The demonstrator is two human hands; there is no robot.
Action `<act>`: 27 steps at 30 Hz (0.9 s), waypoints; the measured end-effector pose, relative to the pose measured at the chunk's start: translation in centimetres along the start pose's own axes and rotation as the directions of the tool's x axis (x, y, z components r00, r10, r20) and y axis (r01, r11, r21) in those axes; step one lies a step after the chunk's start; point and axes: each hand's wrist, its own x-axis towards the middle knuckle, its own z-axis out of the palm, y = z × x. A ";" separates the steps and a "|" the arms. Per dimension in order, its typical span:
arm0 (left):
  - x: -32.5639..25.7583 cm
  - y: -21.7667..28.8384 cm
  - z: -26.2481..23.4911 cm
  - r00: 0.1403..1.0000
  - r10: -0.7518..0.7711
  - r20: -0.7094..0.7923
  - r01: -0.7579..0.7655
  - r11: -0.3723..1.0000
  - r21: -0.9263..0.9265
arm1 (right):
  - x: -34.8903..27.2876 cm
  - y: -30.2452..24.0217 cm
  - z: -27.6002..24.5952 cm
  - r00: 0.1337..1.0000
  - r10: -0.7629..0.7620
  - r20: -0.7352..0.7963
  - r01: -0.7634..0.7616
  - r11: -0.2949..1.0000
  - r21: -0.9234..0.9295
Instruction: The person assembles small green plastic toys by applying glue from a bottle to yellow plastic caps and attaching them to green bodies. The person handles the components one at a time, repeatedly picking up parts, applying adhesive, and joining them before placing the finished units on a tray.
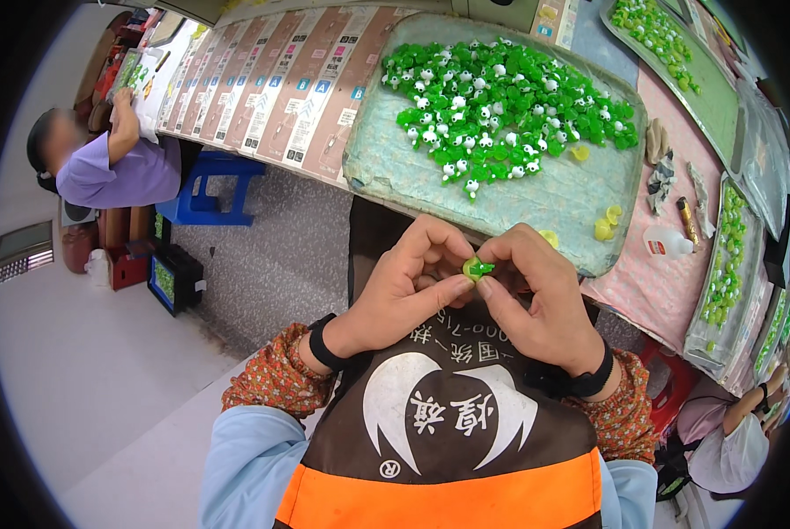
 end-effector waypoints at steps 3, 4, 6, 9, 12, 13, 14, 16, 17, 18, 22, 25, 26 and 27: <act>0.1 0.1 0.2 0.999 -0.039 -0.015 0.038 0.996 -0.084 | 0.1 0.2 0.0 1.000 -0.023 0.010 0.023 1.000 -0.016; 0.1 0.1 0.1 0.999 -0.051 -0.005 0.050 0.995 -0.084 | 0.1 0.1 0.0 1.000 -0.013 0.027 0.014 0.999 -0.031; 0.0 0.1 -0.1 0.997 -0.073 0.014 0.074 0.994 -0.084 | 0.2 -0.2 -0.1 0.998 0.008 0.061 -0.005 0.998 -0.062; 0.0 0.3 -0.4 0.994 -0.071 0.079 0.084 0.982 -0.172 | 0.3 0.1 0.0 0.987 -0.156 0.044 0.161 0.973 -0.168; 0.1 1.1 -0.4 0.980 -0.164 0.113 0.185 0.957 -0.224 | 0.2 0.2 -0.1 0.981 -0.164 0.103 0.181 0.966 -0.185; 0.1 1.0 -0.4 0.981 -0.154 0.115 0.175 0.962 -0.211 | 0.3 0.2 0.0 0.980 -0.171 0.102 0.188 0.964 -0.189; 0.1 0.9 -0.5 0.983 -0.144 0.117 0.165 0.966 -0.198 | 0.3 0.1 0.0 0.979 -0.178 0.100 0.194 0.962 -0.192; 0.1 0.8 -0.5 0.982 -0.150 0.112 0.169 0.966 -0.193 | 0.3 0.1 0.1 0.983 -0.157 0.093 0.171 0.968 -0.182; 0.0 0.9 -0.4 0.981 -0.165 0.104 0.183 0.962 -0.202 | 0.2 0.0 0.0 0.988 -0.128 0.088 0.142 0.976 -0.168; 0.0 0.9 -0.3 0.979 -0.180 0.096 0.197 0.957 -0.211 | 0.2 0.0 0.0 0.991 -0.100 0.084 0.112 0.982 -0.154; 0.0 0.7 -0.1 0.984 -0.156 0.088 0.172 0.961 -0.218 | 0.1 -0.7 -0.3 0.996 0.006 0.085 0.000 0.998 -0.068; 0.0 0.6 0.0 0.986 -0.143 0.085 0.159 0.964 -0.214 | 0.1 -1.0 -0.4 0.996 -0.001 0.092 0.005 0.999 -0.047; 0.0 0.5 0.0 0.986 -0.145 0.081 0.159 0.963 -0.216 | 0.0 -0.9 -0.3 0.996 -0.019 0.085 0.024 0.998 -0.065; 0.0 0.5 0.1 0.986 -0.146 0.078 0.160 0.963 -0.218 | 0.0 -0.8 -0.3 0.996 -0.036 0.079 0.043 0.996 -0.083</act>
